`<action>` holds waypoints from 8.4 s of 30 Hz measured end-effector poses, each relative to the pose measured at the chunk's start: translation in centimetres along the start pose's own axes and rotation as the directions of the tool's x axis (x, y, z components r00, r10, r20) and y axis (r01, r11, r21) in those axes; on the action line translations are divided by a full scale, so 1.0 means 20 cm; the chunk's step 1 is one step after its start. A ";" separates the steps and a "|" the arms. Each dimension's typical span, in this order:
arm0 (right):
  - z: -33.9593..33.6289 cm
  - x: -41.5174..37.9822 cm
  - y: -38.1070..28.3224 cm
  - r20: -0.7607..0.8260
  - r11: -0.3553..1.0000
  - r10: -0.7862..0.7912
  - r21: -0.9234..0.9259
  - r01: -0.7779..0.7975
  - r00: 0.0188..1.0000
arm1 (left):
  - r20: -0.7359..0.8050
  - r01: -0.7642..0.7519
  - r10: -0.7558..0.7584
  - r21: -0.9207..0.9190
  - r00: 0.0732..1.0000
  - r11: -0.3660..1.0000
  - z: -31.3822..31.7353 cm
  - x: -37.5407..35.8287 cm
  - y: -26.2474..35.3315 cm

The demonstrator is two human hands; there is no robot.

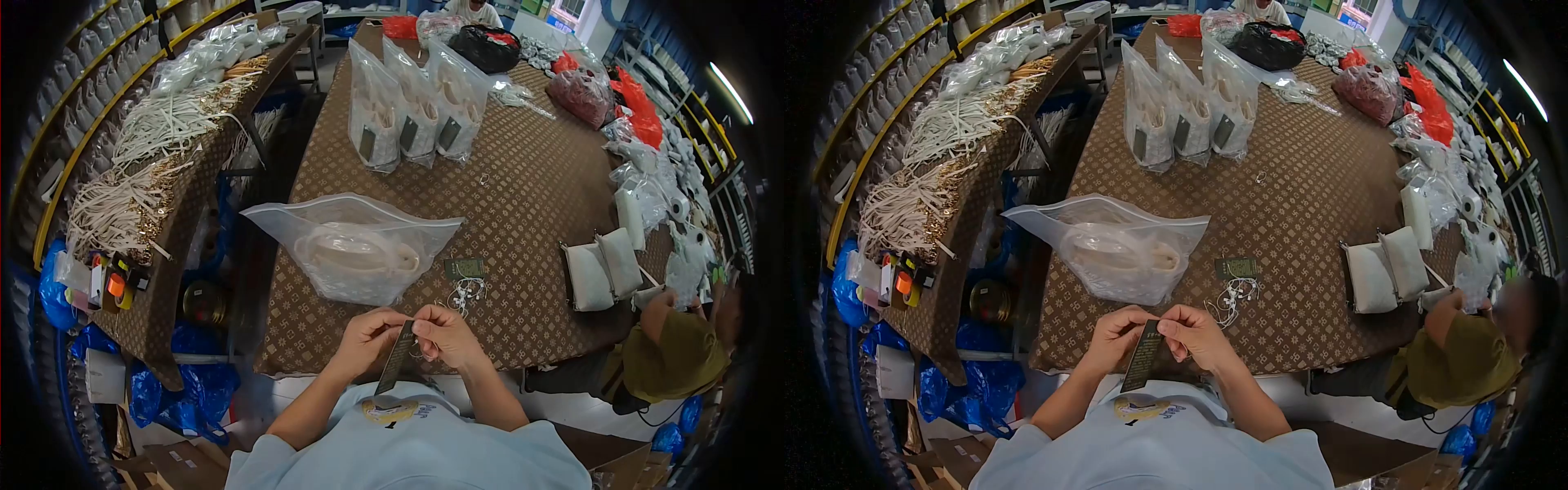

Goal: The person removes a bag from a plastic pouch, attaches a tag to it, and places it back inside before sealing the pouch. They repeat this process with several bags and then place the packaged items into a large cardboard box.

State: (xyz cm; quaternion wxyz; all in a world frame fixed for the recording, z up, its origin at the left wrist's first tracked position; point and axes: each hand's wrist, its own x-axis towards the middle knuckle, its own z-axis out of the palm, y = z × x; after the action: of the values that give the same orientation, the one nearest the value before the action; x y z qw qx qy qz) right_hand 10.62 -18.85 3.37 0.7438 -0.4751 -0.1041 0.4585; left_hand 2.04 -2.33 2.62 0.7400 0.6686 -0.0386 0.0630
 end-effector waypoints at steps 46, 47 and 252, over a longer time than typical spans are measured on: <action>0.00 0.52 -0.14 0.021 0.030 -0.651 -0.998 0.053 0.759 | -0.182 0.132 0.009 0.749 0.983 0.650 -0.22 0.40 0.03; -0.02 0.53 -0.13 -0.048 0.208 -0.627 -0.972 0.108 0.777 | -0.210 0.278 -0.185 0.628 0.960 0.727 -0.21 0.43 0.04; -0.06 0.25 -0.68 0.470 -0.236 -0.632 -0.874 0.424 0.616 | 0.065 0.001 0.397 0.987 0.916 -0.163 -0.90 0.15 0.69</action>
State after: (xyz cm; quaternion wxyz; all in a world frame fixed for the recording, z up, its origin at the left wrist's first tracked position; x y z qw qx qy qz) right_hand 22.06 -17.38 12.31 0.3495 -0.7716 -0.5112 -0.1455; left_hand 2.58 17.04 14.77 -0.0350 0.9611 0.0167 0.2736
